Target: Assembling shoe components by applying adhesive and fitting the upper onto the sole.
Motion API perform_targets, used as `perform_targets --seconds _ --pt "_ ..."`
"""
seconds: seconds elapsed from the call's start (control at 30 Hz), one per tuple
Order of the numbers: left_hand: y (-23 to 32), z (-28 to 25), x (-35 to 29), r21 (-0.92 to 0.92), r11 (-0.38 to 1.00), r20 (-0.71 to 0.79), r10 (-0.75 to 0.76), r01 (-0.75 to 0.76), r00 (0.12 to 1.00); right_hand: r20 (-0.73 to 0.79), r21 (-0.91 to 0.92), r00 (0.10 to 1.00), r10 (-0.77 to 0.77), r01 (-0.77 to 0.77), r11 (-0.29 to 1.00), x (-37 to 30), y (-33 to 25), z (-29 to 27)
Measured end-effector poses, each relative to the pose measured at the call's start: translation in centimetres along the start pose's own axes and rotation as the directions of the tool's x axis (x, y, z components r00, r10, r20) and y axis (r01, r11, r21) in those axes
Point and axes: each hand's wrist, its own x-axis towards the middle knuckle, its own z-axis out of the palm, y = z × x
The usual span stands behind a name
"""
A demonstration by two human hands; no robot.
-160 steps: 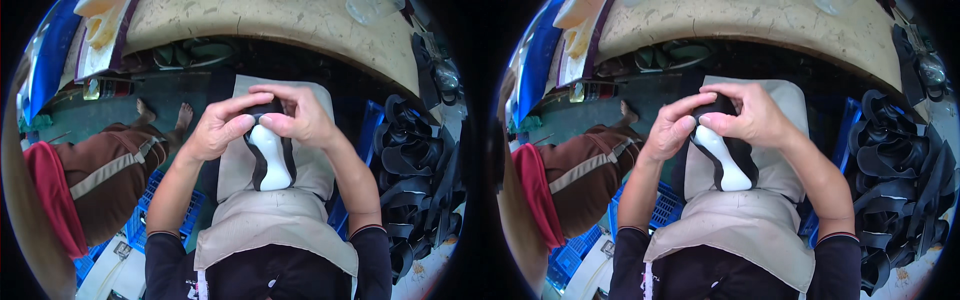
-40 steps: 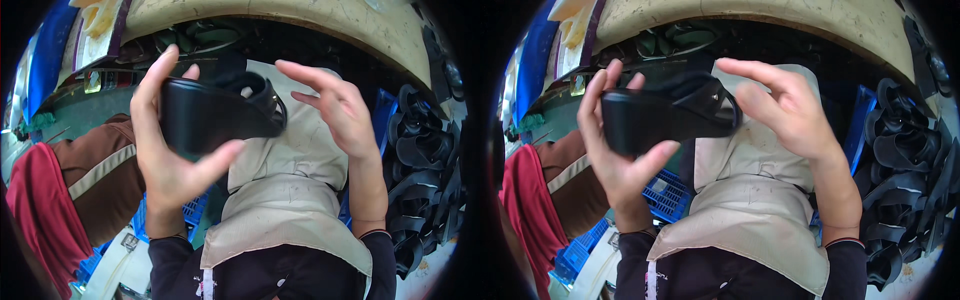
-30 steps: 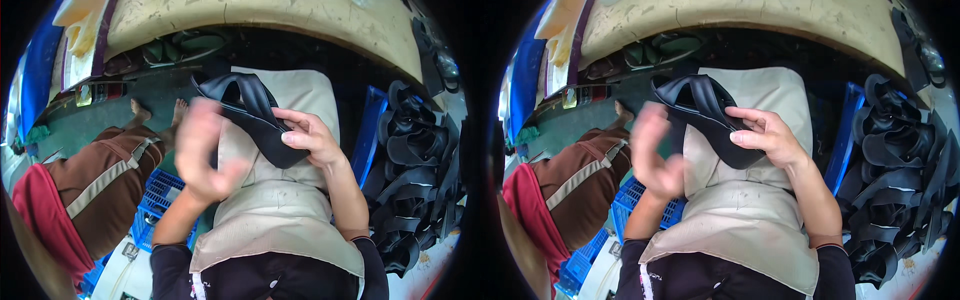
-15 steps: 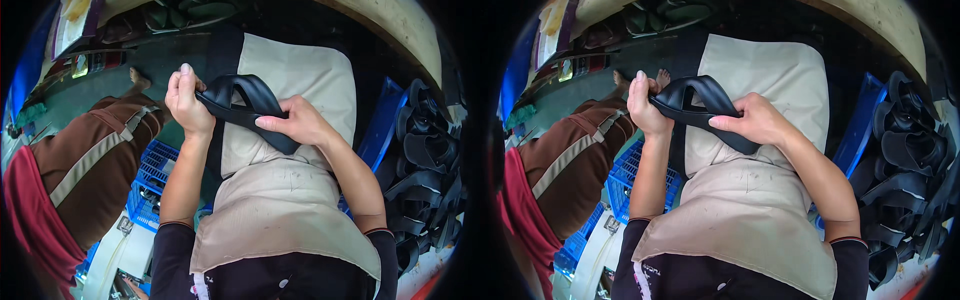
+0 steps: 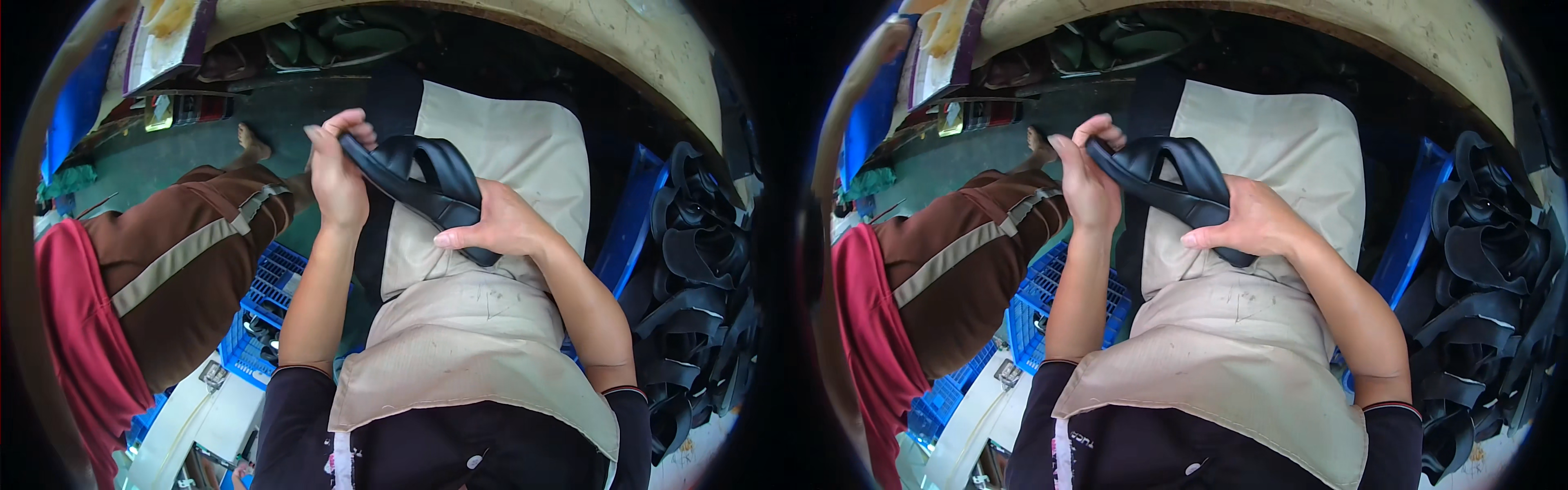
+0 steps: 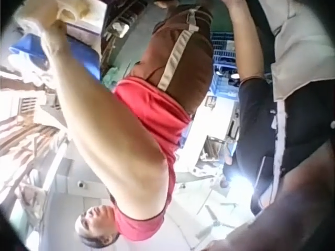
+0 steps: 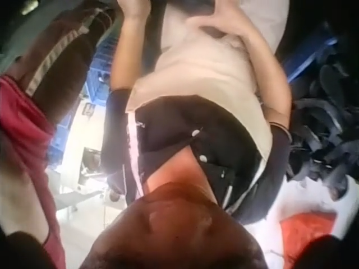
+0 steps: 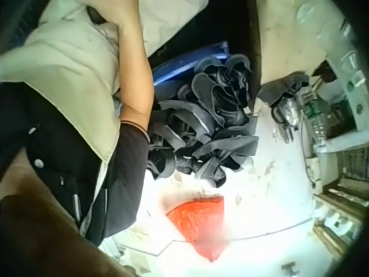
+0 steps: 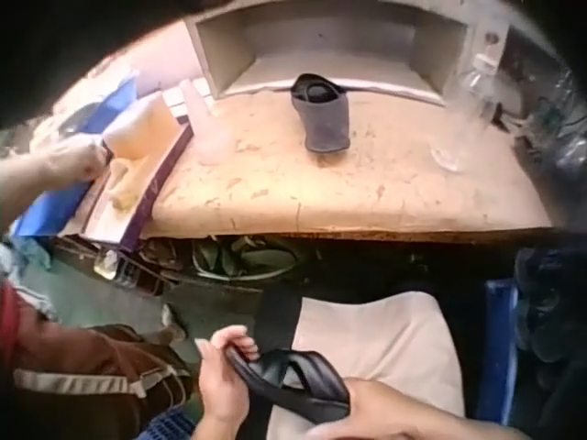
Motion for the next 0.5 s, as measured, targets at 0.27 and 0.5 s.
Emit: perform_targets --seconds 0.27,0.5 --pt "0.1 -1.3 -2.0 0.518 0.815 0.045 0.278 -0.260 0.960 0.096 0.091 0.994 0.049 -0.058 0.994 -0.1 -2.2 -0.6" --pt "2.3 -0.7 -4.8 0.228 0.956 -0.191 0.229 -0.184 0.955 0.234 -0.077 0.972 0.023 -0.005 0.997 -2.5 -5.7 -2.2"
